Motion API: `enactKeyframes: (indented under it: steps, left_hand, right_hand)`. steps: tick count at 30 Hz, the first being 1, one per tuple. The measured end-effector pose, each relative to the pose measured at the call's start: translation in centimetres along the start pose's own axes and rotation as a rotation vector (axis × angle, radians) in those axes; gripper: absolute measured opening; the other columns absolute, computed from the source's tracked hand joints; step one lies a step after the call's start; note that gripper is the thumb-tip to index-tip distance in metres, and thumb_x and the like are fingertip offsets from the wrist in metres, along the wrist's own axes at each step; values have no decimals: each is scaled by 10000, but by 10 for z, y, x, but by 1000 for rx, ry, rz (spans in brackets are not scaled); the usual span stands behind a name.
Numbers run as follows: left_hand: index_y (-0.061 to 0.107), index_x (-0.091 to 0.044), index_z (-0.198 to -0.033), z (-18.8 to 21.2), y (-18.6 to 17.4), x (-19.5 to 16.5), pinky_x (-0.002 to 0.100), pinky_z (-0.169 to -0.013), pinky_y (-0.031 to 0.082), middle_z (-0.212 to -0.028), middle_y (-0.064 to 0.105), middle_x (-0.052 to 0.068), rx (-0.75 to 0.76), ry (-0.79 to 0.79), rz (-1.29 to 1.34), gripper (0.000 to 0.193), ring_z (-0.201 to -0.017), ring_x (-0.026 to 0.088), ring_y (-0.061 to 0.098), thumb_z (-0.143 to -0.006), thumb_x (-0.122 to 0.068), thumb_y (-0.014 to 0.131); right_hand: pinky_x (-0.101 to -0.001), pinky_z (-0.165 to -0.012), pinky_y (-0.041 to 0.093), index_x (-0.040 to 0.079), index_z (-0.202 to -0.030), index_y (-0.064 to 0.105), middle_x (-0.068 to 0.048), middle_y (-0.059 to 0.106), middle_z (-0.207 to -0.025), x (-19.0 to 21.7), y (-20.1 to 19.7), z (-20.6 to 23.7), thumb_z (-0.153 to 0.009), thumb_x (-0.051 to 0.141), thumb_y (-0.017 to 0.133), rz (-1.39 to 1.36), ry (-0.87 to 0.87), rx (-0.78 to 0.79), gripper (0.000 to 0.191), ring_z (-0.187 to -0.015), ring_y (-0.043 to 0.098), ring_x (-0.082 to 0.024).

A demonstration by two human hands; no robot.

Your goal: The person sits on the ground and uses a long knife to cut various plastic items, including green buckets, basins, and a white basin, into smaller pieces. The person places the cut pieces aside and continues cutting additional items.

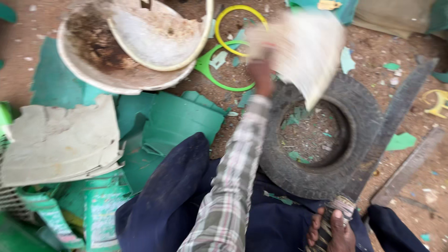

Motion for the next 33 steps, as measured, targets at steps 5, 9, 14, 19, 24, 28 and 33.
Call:
enactKeyframes:
  steps: [5, 9, 14, 19, 24, 28, 33]
  left_hand:
    - [524, -69, -1348, -58, -211, 17, 553, -1005, 362, -1306, 548, 192, -569, 19, 193, 726, -1217, 384, 505, -780, -417, 810]
    - [402, -53, -1506, -102, -166, 29, 590, -1133, 271, -1494, 456, 200, -234, -186, -216, 899, -1398, 393, 414, -795, -429, 804]
    - [288, -60, -1548, -129, -132, 70, 689, -1165, 70, -1562, 386, 220, 345, -142, -1037, 1053, -1428, 452, 325, -752, -448, 859]
    - [605, -161, -1357, -116, -155, 74, 659, -1274, 183, -1458, 565, 130, 320, 18, -1173, 523, -1387, 361, 529, -881, -281, 784]
    - [576, -151, -1455, -113, -161, 41, 677, -1179, 195, -1493, 511, 132, 347, 103, -983, 680, -1376, 378, 457, -816, -271, 775]
    - [676, -284, -1281, -121, -147, 32, 664, -1218, 106, -1630, 292, 140, 501, -32, -1099, 443, -1524, 400, 204, -865, -413, 757]
    - [658, -265, -1293, -134, -124, 38, 737, -1154, 142, -1572, 356, 144, 505, 219, -1168, 631, -1475, 415, 244, -696, -383, 828]
  right_hand:
    - [-385, -405, 413, -7, -1121, 531, -146, 534, -716, -30, -10, -15, -1055, 462, 502, 12, 86, -42, 474, -479, 495, -209]
    - [-399, -379, 403, -3, -1107, 533, -151, 526, -689, -50, -11, -26, -1031, 460, 505, 18, 131, -12, 471, -448, 487, -224]
    - [-410, -369, 402, -11, -1090, 525, -169, 520, -671, -53, -7, -34, -1010, 442, 501, 92, 155, -22, 461, -425, 477, -243]
    - [-410, -384, 389, -29, -1087, 523, -147, 496, -684, -48, 8, -25, -1019, 459, 505, 178, 239, -112, 492, -441, 460, -228]
    - [-400, -391, 388, -38, -1081, 536, -151, 512, -670, -55, 10, -24, -995, 468, 533, 232, 193, -54, 514, -440, 468, -226]
    - [-376, -418, 412, -33, -1074, 584, -170, 569, -647, -81, -19, -41, -967, 460, 546, 343, 182, -37, 506, -444, 514, -244]
    - [-384, -423, 428, -38, -1055, 597, -184, 580, -633, -102, -45, -56, -956, 390, 593, 293, 202, -60, 439, -443, 528, -253]
Point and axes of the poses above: each hand's wrist, its own z-axis away from the middle knuckle, its own y-axis out of the palm, x = y × z, the point moved 7 cm from there along -z, towards the middle knuckle
